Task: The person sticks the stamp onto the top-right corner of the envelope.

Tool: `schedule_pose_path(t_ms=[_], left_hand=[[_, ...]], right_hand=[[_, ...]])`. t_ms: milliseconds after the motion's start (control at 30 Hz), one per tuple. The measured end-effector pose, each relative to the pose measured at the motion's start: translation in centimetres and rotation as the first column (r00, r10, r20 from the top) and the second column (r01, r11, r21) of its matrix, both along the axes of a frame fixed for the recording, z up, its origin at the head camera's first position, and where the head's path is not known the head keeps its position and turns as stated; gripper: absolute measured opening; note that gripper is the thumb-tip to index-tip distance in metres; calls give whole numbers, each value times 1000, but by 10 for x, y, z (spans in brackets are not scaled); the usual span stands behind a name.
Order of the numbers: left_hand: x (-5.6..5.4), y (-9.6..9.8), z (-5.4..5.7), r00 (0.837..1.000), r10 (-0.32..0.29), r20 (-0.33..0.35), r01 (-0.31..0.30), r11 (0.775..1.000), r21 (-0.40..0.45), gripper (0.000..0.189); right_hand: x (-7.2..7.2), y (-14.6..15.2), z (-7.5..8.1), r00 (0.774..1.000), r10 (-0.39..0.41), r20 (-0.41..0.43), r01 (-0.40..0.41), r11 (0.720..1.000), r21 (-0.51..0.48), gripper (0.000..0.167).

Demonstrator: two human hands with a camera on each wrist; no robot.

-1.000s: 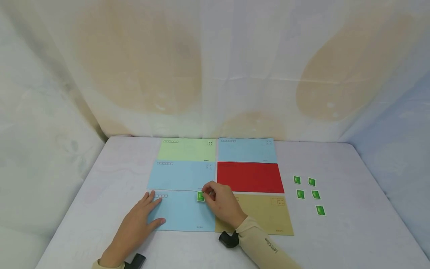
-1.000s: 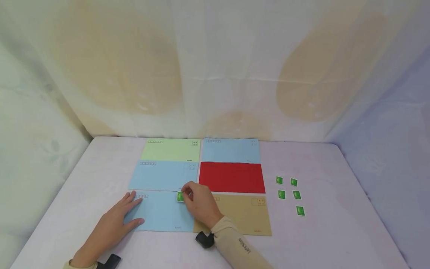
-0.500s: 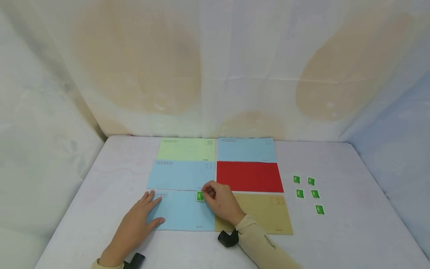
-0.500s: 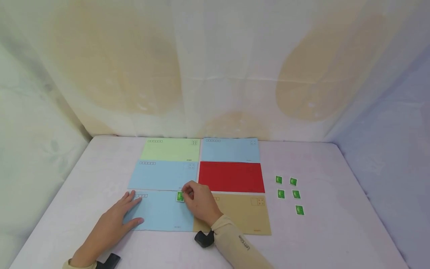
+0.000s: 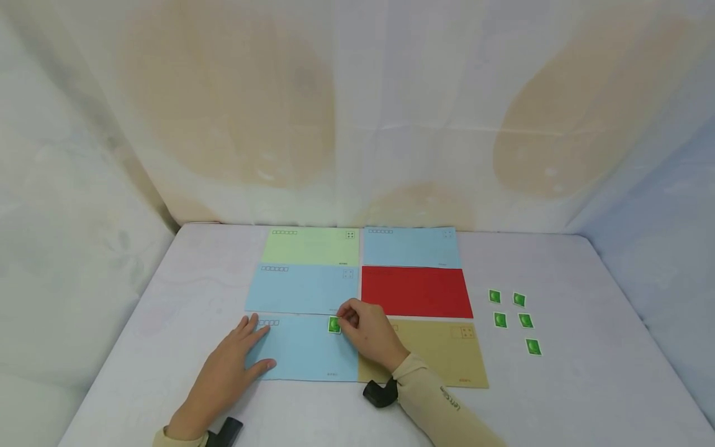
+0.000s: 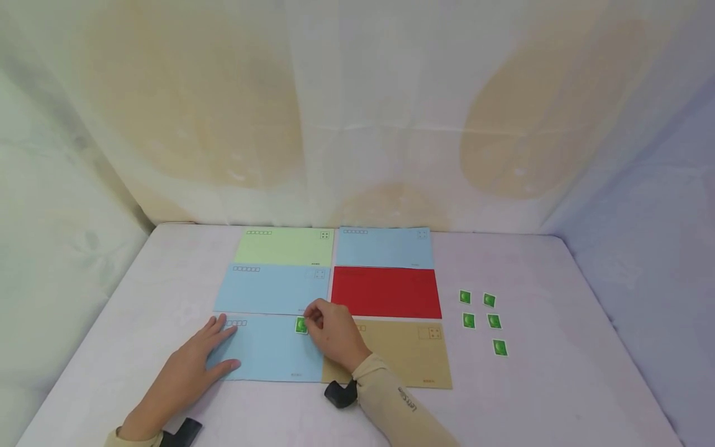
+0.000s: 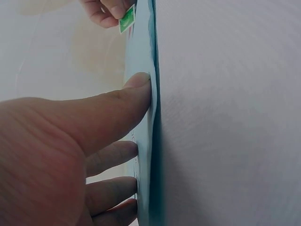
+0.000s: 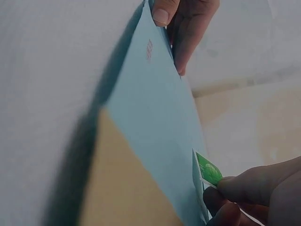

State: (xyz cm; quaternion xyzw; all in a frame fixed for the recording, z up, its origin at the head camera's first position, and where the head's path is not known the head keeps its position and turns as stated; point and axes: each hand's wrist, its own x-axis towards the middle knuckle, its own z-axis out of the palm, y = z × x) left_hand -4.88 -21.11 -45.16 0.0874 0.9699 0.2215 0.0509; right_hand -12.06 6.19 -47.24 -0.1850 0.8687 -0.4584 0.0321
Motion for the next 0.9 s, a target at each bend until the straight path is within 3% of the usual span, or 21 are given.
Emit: schedule_pose_path(t_ms=[900], left_hand=[[0, -1, -2, 1000, 7, -8, -7, 1000, -1, 68]], right_hand=[[-2, -2, 5, 1000, -5, 8, 5, 997, 76, 4]])
